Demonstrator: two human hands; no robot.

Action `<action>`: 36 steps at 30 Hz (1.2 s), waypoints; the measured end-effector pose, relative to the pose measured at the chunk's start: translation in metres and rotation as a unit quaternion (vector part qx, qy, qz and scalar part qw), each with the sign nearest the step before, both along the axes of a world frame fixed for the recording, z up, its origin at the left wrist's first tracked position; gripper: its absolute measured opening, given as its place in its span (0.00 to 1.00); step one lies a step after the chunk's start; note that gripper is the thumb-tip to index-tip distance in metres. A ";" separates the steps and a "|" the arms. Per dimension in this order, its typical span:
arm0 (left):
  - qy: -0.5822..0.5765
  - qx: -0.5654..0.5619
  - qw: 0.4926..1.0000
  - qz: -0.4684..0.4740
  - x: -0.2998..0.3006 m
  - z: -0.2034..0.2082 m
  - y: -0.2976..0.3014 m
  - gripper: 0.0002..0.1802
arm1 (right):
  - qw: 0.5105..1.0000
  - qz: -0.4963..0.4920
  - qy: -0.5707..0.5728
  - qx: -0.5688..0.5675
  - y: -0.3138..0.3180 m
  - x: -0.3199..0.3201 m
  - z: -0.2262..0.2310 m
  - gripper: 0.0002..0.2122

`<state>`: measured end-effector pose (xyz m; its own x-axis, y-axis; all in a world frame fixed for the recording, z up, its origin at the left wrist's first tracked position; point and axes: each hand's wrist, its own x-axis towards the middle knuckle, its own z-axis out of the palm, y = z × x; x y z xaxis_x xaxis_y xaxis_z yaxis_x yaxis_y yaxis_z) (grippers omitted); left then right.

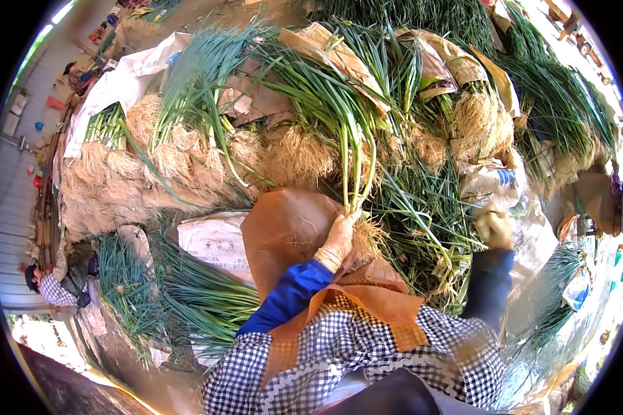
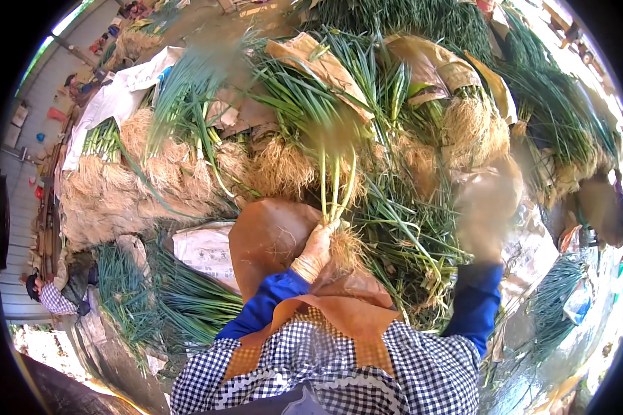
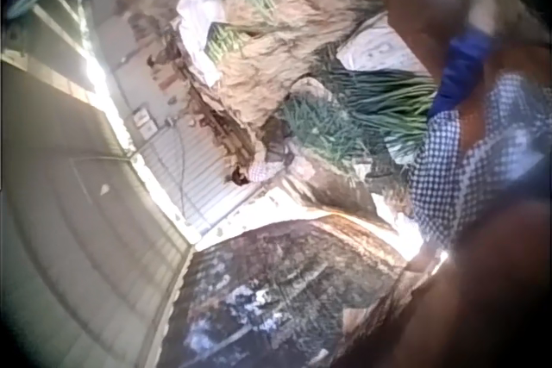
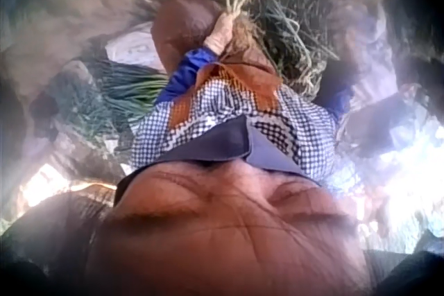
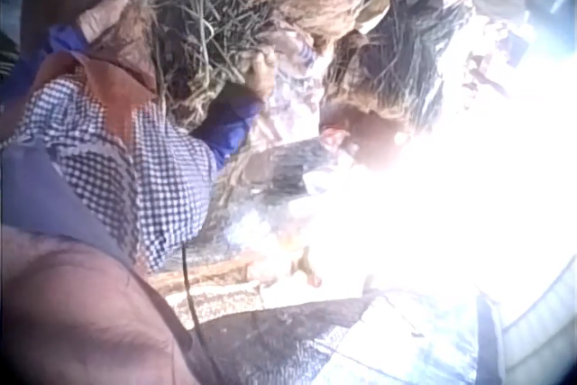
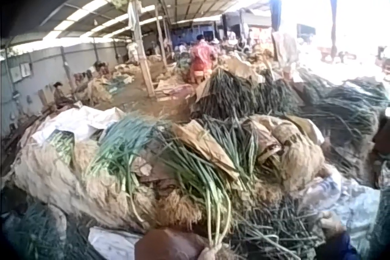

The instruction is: The person processes bundles of green onions by pulling off outer layers, shaking them, and placing them into piles while working on the floor.

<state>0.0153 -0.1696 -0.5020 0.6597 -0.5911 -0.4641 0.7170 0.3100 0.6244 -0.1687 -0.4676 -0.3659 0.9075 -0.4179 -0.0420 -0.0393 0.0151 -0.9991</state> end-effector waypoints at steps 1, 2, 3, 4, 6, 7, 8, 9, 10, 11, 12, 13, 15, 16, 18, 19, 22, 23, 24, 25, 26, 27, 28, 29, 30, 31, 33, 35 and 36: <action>0.007 -0.011 1.000 -0.022 0.001 0.002 -0.004 0.12 | 0.991 -0.027 0.108 -0.074 -0.019 -0.021 -0.021 0.04; 0.007 -0.020 1.000 -0.014 0.001 0.001 -0.005 0.13 | 0.965 -0.047 0.214 -0.144 -0.031 -0.034 -0.039 0.07; 0.015 -0.019 1.000 -0.016 -0.003 0.003 -0.005 0.13 | 0.920 -0.064 0.323 -0.212 -0.035 -0.043 -0.047 0.12; 0.004 -0.003 1.000 -0.012 -0.003 0.010 -0.003 0.13 | 0.678 -0.009 0.448 -0.582 -0.004 -0.020 -0.030 0.17; -0.041 0.032 0.998 -0.025 -0.002 0.020 -0.004 0.15 | 0.868 -0.064 0.269 -0.412 0.033 0.030 -0.030 0.15; -0.040 0.036 0.998 -0.019 -0.002 0.017 0.000 0.15 | 0.900 -0.014 0.238 -0.366 0.066 0.064 -0.012 0.17; -0.033 0.052 0.997 -0.035 0.000 0.011 0.005 0.15 | 0.912 0.031 0.190 -0.362 0.098 0.097 0.000 0.18; -0.034 0.064 0.996 -0.051 0.003 0.011 0.004 0.16 | 0.913 0.081 0.174 -0.361 0.118 0.122 0.008 0.19; -0.011 0.039 0.999 -0.030 -0.002 0.018 -0.004 0.16 | 0.901 0.108 0.159 -0.389 0.123 0.142 -0.010 0.18; -0.015 0.040 0.999 -0.030 -0.003 0.020 -0.005 0.16 | 0.881 0.151 0.139 -0.425 0.129 0.158 -0.025 0.17; 0.009 0.018 1.000 -0.022 -0.002 0.022 -0.006 0.16 | 0.886 0.176 0.102 -0.416 0.133 0.161 -0.027 0.16; 0.031 -0.002 0.999 -0.012 0.000 0.022 -0.006 0.16 | 0.890 0.201 0.063 -0.404 0.138 0.163 -0.030 0.15; 0.002 -0.046 0.999 0.028 0.004 0.016 0.001 0.18 | 0.964 0.241 0.029 -0.105 0.137 0.145 0.018 0.13; -0.007 -0.029 1.000 -0.009 0.005 0.017 0.006 0.22 | 0.971 0.231 0.050 0.023 0.118 0.122 0.030 0.13; 0.049 -0.034 0.998 -0.029 0.004 0.027 0.004 0.27 | 0.975 0.083 -0.153 0.138 0.075 0.067 0.016 0.12; 0.034 -0.038 0.998 -0.039 0.011 0.026 0.024 0.24 | 0.948 0.012 -0.179 0.263 0.061 0.056 -0.013 0.12; 0.079 -0.111 0.988 -0.070 0.009 0.039 0.009 0.22 | 0.999 0.013 -0.030 -0.037 -0.008 0.004 -0.061 0.09; 0.099 -0.122 0.984 -0.084 0.004 0.064 0.002 0.19 | 0.994 0.003 0.058 -0.097 0.011 0.015 -0.069 0.13; 0.089 -0.101 0.987 -0.088 0.007 0.061 0.010 0.18 | 0.980 0.009 0.131 -0.152 0.046 0.046 -0.069 0.19; 0.081 -0.083 0.989 -0.093 0.008 0.056 0.014 0.16 | 0.956 0.013 0.204 -0.209 0.074 0.072 -0.065 0.25; 0.095 -0.074 0.988 -0.093 0.006 0.067 0.013 0.14 | 0.965 0.018 0.095 -0.245 0.094 0.095 -0.058 0.24; 0.095 -0.066 0.989 -0.088 0.003 0.073 0.019 0.14 | 0.962 0.023 -0.020 -0.271 0.114 0.120 -0.051 0.24; 0.040 -0.045 0.993 -0.098 0.003 0.078 0.014 0.12 | 0.958 0.053 -0.063 -0.274 0.119 0.137 -0.058 0.24; -0.018 -0.022 0.994 -0.103 0.005 0.081 0.011 0.11 | 0.951 0.086 -0.110 -0.274 0.126 0.153 -0.073 0.24; -0.072 0.017 0.995 -0.072 0.007 0.082 0.012 0.10 | 0.979 0.164 -0.062 -0.104 0.142 0.159 -0.084 0.24; -0.116 0.023 0.991 -0.056 0.010 0.092 0.011 0.11 | 0.970 0.235 -0.015 0.069 0.156 0.161 -0.091 0.24; -0.117 0.030 0.987 -0.106 0.025 0.113 0.029 0.11 | 0.940 0.273 0.192 -0.068 0.171 0.145 -0.039 0.22; -0.133 0.099 0.978 -0.129 0.039 0.115 0.062 0.10 | 0.934 0.270 0.167 -0.161 0.172 0.123 -0.036 0.20; -0.110 0.093 0.983 -0.114 0.045 0.118 0.069 0.10 | 0.928 0.280 0.204 -0.136 0.158 0.112 -0.030 0.19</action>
